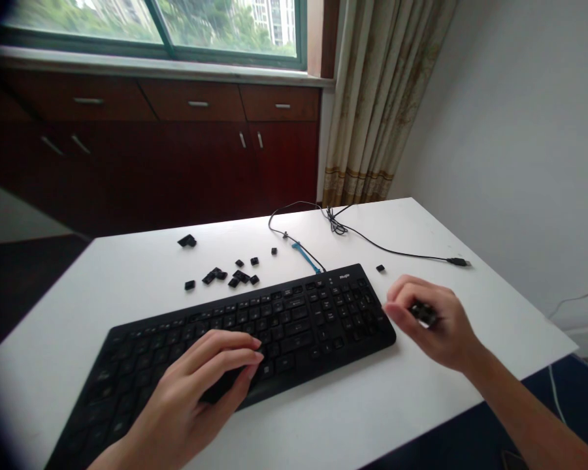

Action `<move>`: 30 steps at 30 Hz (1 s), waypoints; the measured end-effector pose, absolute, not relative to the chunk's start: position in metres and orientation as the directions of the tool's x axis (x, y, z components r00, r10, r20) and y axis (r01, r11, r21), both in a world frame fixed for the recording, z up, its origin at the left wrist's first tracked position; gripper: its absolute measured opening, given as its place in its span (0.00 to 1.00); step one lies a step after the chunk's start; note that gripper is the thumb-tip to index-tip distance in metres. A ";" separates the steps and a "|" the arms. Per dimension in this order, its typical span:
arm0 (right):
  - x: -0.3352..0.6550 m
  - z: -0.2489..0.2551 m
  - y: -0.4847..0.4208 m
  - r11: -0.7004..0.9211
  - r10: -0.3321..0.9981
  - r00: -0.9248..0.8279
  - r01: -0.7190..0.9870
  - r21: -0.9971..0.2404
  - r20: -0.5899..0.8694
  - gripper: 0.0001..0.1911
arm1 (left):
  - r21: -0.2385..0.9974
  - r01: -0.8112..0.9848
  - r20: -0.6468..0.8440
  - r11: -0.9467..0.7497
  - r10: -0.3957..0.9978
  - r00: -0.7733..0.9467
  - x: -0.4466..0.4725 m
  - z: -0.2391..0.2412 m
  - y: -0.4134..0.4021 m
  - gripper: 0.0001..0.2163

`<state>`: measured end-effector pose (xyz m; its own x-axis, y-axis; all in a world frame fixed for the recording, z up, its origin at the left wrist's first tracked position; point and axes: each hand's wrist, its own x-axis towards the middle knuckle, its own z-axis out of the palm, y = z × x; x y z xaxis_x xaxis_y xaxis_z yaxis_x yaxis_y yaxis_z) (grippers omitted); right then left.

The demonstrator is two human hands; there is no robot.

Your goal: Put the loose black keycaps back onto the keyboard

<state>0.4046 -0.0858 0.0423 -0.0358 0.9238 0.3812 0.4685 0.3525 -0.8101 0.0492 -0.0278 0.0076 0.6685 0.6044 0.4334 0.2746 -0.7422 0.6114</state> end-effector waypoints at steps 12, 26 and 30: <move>0.347 0.023 -0.057 0.347 0.915 0.227 -0.027 -0.938 0.332 0.27 | 0.603 0.263 0.446 -0.753 0.592 0.671 0.050 0.006 -0.029 0.15; 0.365 0.050 -0.006 0.209 0.948 -0.016 0.786 -0.581 0.319 0.09 | 0.599 0.392 0.372 -0.699 0.676 0.637 0.040 0.018 -0.018 0.14; 0.344 0.042 0.022 0.331 0.937 -0.238 0.837 -0.436 0.255 0.10 | 0.513 0.572 0.248 -0.640 0.748 0.616 0.028 0.034 0.019 0.12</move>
<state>0.3442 0.0217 0.0418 -0.2379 0.9372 0.2551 0.8369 0.3311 -0.4358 0.0284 0.0192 0.0341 0.6156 0.7481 0.2478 0.5717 -0.6404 0.5129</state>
